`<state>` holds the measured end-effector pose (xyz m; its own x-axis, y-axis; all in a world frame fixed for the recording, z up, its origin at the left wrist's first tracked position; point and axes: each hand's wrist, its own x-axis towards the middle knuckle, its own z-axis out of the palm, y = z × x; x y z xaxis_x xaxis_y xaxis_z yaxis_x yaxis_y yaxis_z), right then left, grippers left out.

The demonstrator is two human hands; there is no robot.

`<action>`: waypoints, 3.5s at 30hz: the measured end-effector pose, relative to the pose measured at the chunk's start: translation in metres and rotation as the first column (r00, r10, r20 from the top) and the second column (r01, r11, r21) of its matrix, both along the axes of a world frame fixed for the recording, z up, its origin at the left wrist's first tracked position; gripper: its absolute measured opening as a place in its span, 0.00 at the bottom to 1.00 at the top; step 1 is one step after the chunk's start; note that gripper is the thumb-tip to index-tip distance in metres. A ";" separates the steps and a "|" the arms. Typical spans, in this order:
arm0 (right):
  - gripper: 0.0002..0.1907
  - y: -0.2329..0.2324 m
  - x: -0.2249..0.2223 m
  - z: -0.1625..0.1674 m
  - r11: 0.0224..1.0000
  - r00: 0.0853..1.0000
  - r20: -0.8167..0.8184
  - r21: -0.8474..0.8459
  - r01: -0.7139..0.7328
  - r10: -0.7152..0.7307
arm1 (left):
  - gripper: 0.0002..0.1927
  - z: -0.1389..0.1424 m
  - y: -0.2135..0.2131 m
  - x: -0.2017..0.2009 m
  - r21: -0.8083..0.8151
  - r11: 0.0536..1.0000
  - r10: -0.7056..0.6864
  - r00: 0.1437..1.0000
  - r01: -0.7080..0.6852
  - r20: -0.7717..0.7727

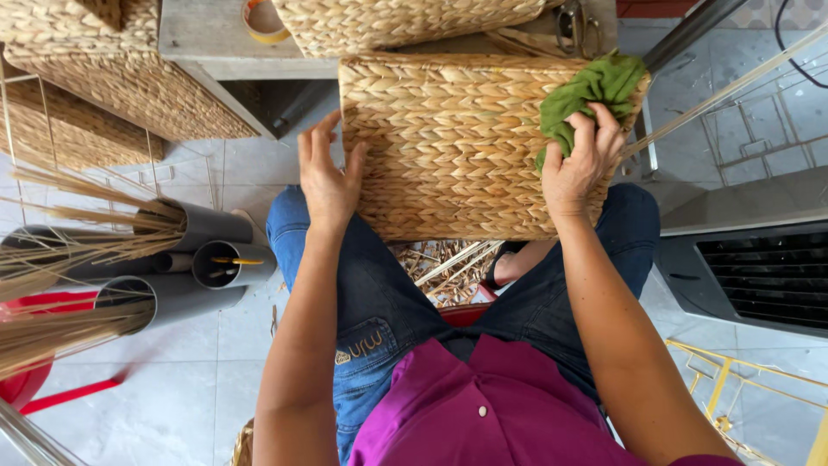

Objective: The person sits with a rectangular woven basket across their lap and wipes its outer surface with a green cloth. They then turn the basket over and wipe the inside walls and bottom, before resuming wiping the outer sides.

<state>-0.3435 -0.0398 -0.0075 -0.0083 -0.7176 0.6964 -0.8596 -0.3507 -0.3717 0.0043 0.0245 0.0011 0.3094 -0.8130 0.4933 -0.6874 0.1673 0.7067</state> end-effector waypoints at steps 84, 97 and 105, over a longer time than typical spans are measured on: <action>0.19 0.017 0.048 -0.017 0.996 0.996 -0.014 0.041 -0.083 0.084 | 0.26 -0.035 -0.002 -0.004 -0.011 0.908 -0.241 0.500 0.418 -0.832; 0.20 0.050 0.107 -0.012 0.802 0.791 -0.149 0.198 -0.564 0.593 | 0.30 -0.029 0.003 0.007 -0.110 0.885 -0.305 0.383 0.453 -0.872; 0.14 0.067 -0.069 -0.006 0.981 0.994 -0.085 0.188 -0.046 0.063 | 0.34 -0.013 0.004 -0.003 0.075 0.920 -0.145 0.512 0.385 -0.846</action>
<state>-0.4123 0.0270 -0.0131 0.0909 -0.8322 0.5470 -0.8739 -0.3300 -0.3569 0.0011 0.0285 -0.0117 0.2240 -0.9726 -0.0628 0.2546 -0.0038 0.9670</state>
